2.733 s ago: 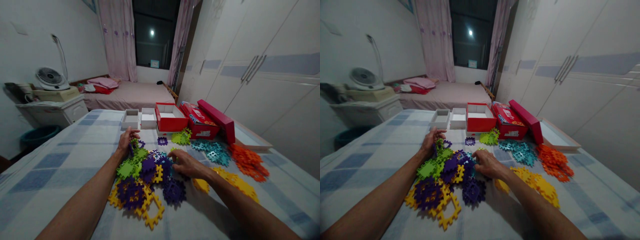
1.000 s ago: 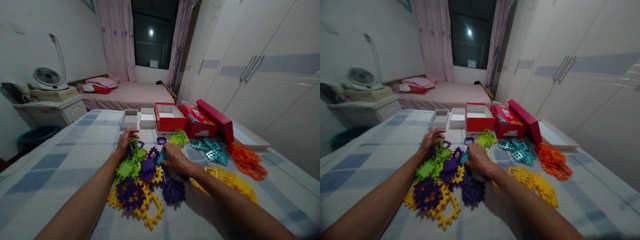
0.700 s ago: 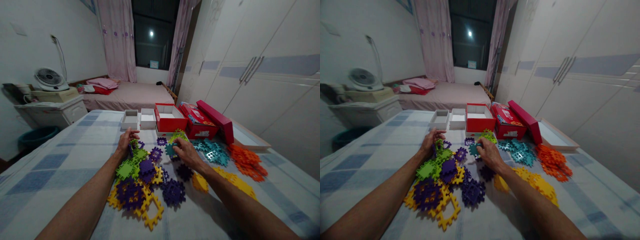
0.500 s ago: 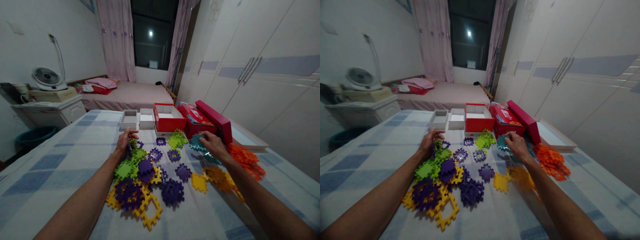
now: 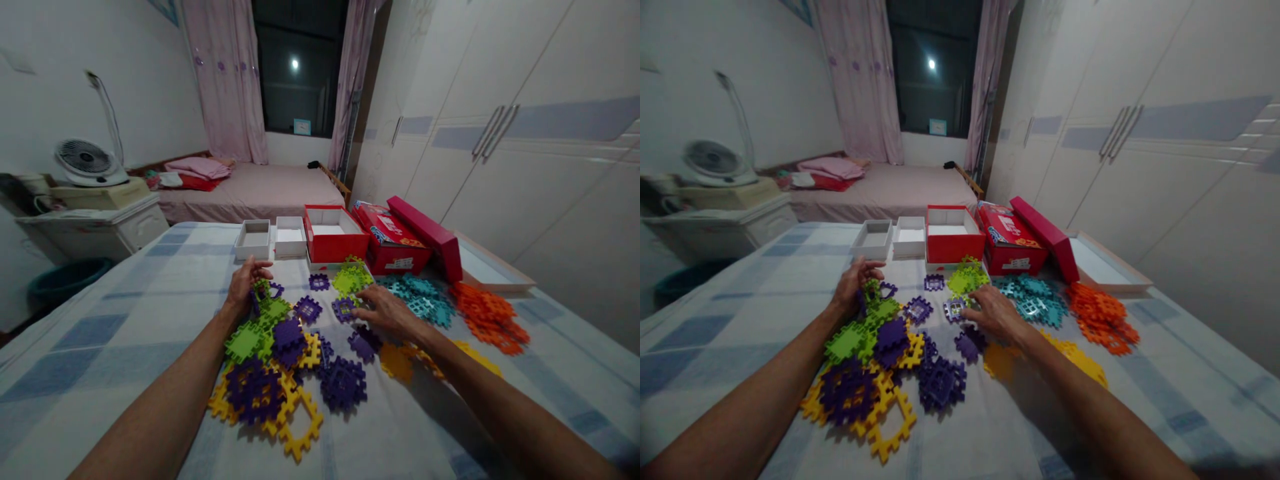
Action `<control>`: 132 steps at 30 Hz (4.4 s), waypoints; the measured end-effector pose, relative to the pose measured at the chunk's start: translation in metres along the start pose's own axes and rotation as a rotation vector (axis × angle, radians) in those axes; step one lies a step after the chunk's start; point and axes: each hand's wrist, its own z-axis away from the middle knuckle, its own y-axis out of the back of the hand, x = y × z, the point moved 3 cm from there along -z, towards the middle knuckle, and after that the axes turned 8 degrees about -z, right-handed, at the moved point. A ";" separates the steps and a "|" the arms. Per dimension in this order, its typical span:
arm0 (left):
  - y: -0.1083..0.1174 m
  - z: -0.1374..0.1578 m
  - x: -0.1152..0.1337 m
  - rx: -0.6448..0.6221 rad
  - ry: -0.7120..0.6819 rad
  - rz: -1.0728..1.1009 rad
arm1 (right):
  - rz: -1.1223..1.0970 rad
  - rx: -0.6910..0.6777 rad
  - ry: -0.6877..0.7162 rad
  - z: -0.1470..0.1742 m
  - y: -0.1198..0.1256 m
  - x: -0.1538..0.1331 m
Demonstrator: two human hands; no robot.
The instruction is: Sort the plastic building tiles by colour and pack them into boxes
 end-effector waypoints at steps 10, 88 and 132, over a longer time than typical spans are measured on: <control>0.001 -0.003 -0.003 -0.001 -0.007 0.018 | -0.203 0.122 -0.097 0.001 -0.012 -0.017; 0.002 -0.004 -0.003 -0.014 0.004 0.007 | -0.513 -0.002 0.014 -0.001 -0.014 -0.049; -0.001 -0.002 -0.002 0.010 -0.017 0.007 | -0.094 0.045 0.130 -0.004 -0.061 -0.128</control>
